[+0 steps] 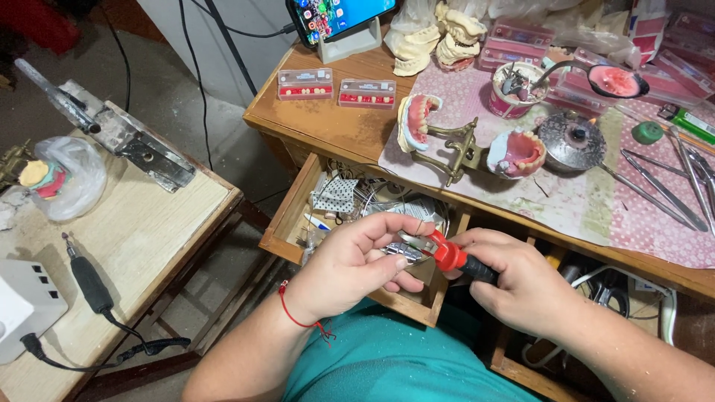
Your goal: The person works on a set of dentures mounted on an articulator, using a metal tool to adjust the teeth and pink gum material. They then open a drawer to retrieve a small red tool and a metal wire, which they manipulate with pliers.
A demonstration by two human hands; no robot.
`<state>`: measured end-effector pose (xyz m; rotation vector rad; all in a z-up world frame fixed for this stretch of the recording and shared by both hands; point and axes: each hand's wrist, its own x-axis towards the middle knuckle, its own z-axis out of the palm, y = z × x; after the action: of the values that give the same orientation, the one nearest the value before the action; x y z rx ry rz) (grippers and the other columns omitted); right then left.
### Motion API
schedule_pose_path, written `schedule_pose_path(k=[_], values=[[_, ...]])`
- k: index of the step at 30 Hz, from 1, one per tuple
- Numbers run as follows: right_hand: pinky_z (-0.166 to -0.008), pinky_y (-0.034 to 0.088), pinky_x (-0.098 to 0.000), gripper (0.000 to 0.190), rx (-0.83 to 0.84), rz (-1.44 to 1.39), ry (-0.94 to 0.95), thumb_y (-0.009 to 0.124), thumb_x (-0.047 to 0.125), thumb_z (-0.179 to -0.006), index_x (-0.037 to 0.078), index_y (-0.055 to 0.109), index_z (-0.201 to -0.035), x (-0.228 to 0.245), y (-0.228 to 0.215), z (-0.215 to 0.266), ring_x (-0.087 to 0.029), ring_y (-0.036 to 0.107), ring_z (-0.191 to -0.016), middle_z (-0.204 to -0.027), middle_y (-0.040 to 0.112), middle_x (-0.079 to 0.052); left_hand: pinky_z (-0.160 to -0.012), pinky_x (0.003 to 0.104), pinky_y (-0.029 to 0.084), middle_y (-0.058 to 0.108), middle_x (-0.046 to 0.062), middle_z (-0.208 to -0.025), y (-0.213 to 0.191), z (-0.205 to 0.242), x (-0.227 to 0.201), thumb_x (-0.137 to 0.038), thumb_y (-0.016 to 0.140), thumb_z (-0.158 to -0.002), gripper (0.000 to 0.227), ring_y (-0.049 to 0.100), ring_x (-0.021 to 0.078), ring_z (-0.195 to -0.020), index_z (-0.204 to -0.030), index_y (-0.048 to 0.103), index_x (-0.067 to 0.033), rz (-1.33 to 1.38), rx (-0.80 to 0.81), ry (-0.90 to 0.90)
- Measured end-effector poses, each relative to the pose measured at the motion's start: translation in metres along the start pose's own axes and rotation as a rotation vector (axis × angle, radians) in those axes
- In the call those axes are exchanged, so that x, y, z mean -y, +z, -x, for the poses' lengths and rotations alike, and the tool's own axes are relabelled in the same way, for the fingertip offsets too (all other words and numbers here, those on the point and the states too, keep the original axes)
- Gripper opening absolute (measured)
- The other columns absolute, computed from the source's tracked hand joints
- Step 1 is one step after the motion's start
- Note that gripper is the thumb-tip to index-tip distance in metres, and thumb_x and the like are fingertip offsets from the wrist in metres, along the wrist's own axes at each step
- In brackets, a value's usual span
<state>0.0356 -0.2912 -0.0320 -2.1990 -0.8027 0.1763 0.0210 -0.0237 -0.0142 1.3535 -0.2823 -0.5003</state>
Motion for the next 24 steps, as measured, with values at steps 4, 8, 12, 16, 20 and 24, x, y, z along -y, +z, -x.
schedule_pose_path(k=[4, 8, 12, 16, 20, 24], values=[[-0.098, 0.056, -0.0313, 0.045, 0.009, -0.016, 0.002, 0.057, -0.006, -0.065, 0.013, 0.078, -0.099, -0.001, 0.0, 0.0, -0.019, 0.076, -0.108, -0.115, 0.077, -0.003, -0.066, 0.018, 0.058, 0.067, 0.013, -0.139, -0.001, 0.0, 0.002, -0.006, 0.053, -0.1, 0.035, 0.081, 0.0245, -0.087, -0.135, 0.056, -0.0061, -0.007, 0.018, -0.001], [-0.1, 0.055, -0.0325, 0.045, 0.02, 0.005, 0.015, 0.057, -0.006, -0.065, 0.014, 0.078, -0.099, 0.003, -0.002, -0.001, -0.019, 0.076, -0.11, -0.116, 0.079, -0.001, -0.066, 0.018, 0.058, 0.065, 0.013, -0.143, -0.001, 0.0, 0.001, -0.005, 0.053, -0.1, 0.034, 0.081, 0.025, -0.087, -0.134, 0.056, -0.0066, -0.001, 0.018, 0.013], [-0.098, 0.056, -0.0309, 0.045, 0.007, -0.012, 0.001, 0.056, -0.007, -0.065, 0.014, 0.078, -0.098, 0.002, -0.001, -0.001, -0.018, 0.077, -0.105, -0.112, 0.079, -0.001, -0.066, 0.018, 0.058, 0.065, 0.012, -0.143, -0.001, 0.0, 0.0, -0.005, 0.052, -0.1, 0.034, 0.081, 0.0245, -0.087, -0.134, 0.056, -0.0073, -0.01, 0.018, 0.006], [-0.093, 0.058, -0.0318, 0.038, -0.013, -0.006, -0.018, 0.056, -0.006, -0.068, 0.013, 0.076, -0.094, -0.004, 0.004, 0.001, -0.019, 0.078, -0.102, -0.109, 0.078, -0.001, -0.065, 0.018, 0.057, 0.064, 0.013, -0.146, -0.002, 0.0, 0.003, -0.005, 0.052, -0.099, 0.034, 0.081, 0.0263, -0.086, -0.134, 0.056, -0.0061, 0.012, 0.03, 0.019], [-0.089, 0.046, -0.0391, 0.059, 0.012, 0.156, 0.102, 0.061, 0.0, -0.062, 0.01, 0.047, -0.119, -0.006, 0.006, 0.0, -0.028, 0.058, -0.101, -0.113, 0.061, -0.008, -0.06, 0.023, 0.063, 0.069, 0.014, -0.141, 0.001, 0.002, 0.006, -0.009, 0.058, -0.096, 0.026, 0.079, 0.0212, -0.073, -0.122, 0.061, -0.0048, -0.03, -0.024, 0.057], [-0.082, 0.047, -0.0442, 0.051, 0.041, 0.2, -0.205, 0.058, -0.005, -0.069, 0.002, 0.056, -0.12, 0.012, 0.001, -0.007, -0.034, 0.055, -0.084, -0.097, 0.06, -0.013, -0.046, 0.02, 0.06, 0.069, 0.018, -0.111, 0.02, 0.0, 0.014, -0.003, 0.062, -0.095, 0.006, 0.06, 0.0109, -0.048, -0.089, 0.062, -0.004, -0.144, -0.154, 0.272]])
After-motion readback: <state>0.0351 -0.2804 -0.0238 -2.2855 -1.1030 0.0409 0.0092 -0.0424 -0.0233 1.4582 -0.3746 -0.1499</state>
